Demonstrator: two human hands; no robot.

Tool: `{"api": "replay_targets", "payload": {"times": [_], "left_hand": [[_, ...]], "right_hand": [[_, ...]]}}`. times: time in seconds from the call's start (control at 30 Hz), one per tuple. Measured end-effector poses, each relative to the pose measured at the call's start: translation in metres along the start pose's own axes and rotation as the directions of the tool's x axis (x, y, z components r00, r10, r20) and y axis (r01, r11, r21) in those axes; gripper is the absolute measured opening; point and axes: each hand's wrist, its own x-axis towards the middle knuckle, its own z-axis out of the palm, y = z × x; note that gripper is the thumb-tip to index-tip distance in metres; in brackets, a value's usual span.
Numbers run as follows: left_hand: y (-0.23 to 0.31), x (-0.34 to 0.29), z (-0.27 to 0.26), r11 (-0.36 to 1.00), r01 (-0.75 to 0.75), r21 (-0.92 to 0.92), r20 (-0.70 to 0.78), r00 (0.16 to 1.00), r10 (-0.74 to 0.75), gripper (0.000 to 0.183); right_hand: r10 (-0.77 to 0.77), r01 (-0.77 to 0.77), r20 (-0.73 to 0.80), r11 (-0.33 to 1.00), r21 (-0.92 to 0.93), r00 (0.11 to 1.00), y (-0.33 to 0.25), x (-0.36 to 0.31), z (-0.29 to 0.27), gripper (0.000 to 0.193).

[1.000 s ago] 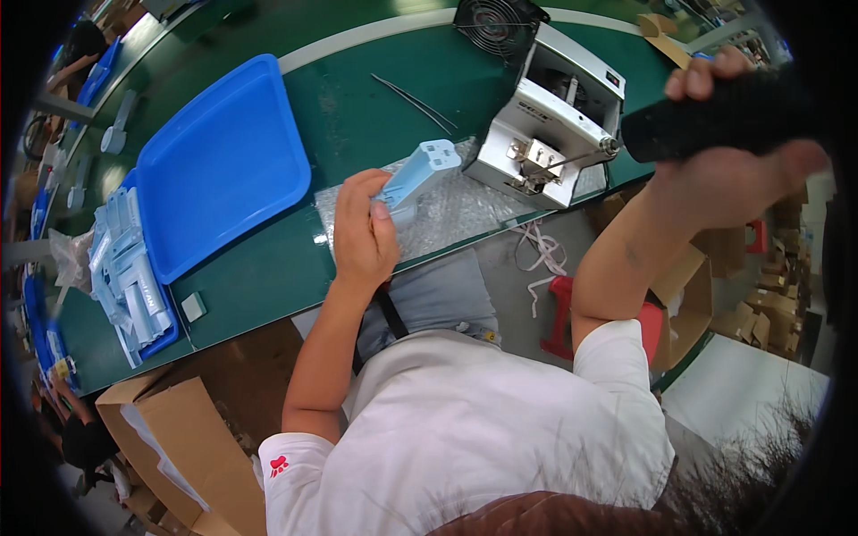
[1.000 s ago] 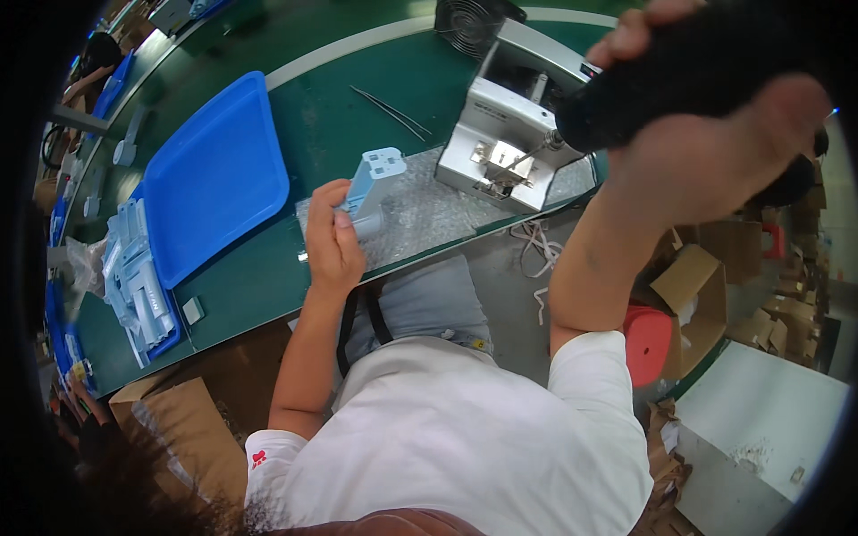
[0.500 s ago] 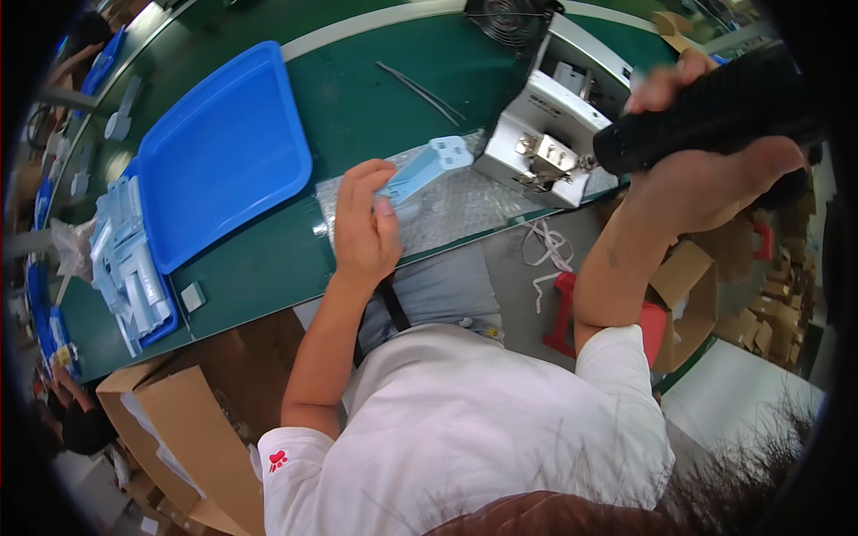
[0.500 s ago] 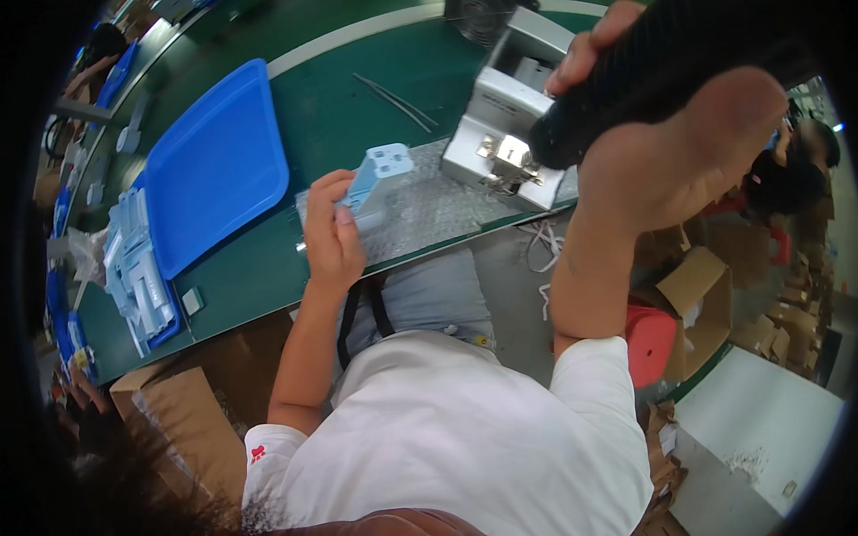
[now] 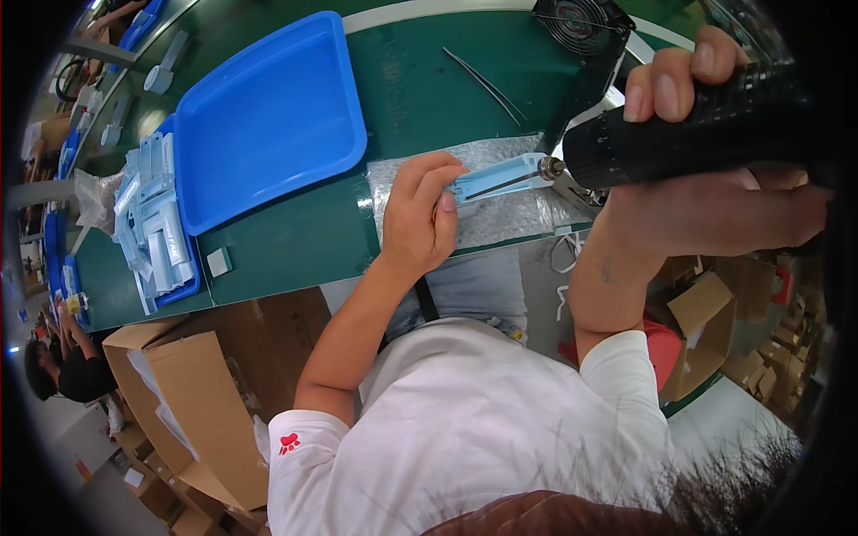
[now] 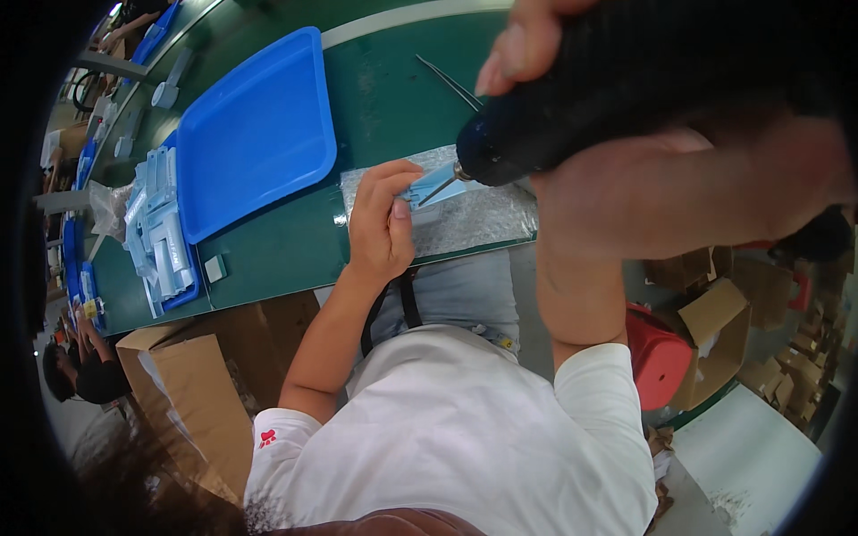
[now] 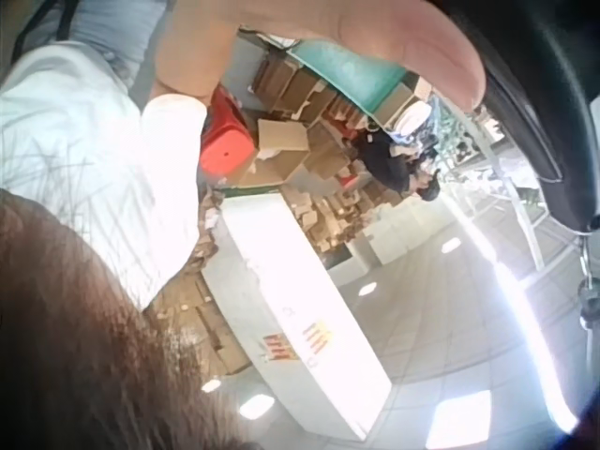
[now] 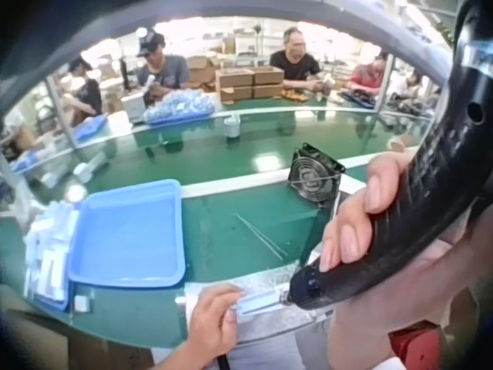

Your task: The person repeatedly picks up light-blue plastic components from a blue tray and uses a handheld power tool to drive screws into them. After each assembly, the person places the finished part onto the green workbench. The process is repeated for multiple identical components throughout the clip.

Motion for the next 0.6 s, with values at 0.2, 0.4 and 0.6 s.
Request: {"api": "replay_targets", "payload": {"times": [0.2,0.4,0.6], "left_hand": [[-0.0004,0.0000,-0.0008,1.000,0.006,-0.004,0.007,1.000,-0.006,0.022],[-0.0014,0.0011,-0.0006,1.000,0.002,-0.005,0.004,1.000,-0.002,0.023],[-0.0024,0.0004,0.0009,1.000,0.005,0.007,0.009,1.000,-0.005,0.024]], "right_hand": [[0.015,-0.019,-0.085,0.998,-0.052,0.996,0.0088,-0.0054,-0.0021,0.094],[-0.003,-0.004,-0.076,0.997,-0.082,0.997,0.0088,-0.0057,-0.0021,0.089],[-0.050,0.044,-0.058,0.994,-0.101,0.997,0.0080,-0.0100,-0.0057,0.079]]}}
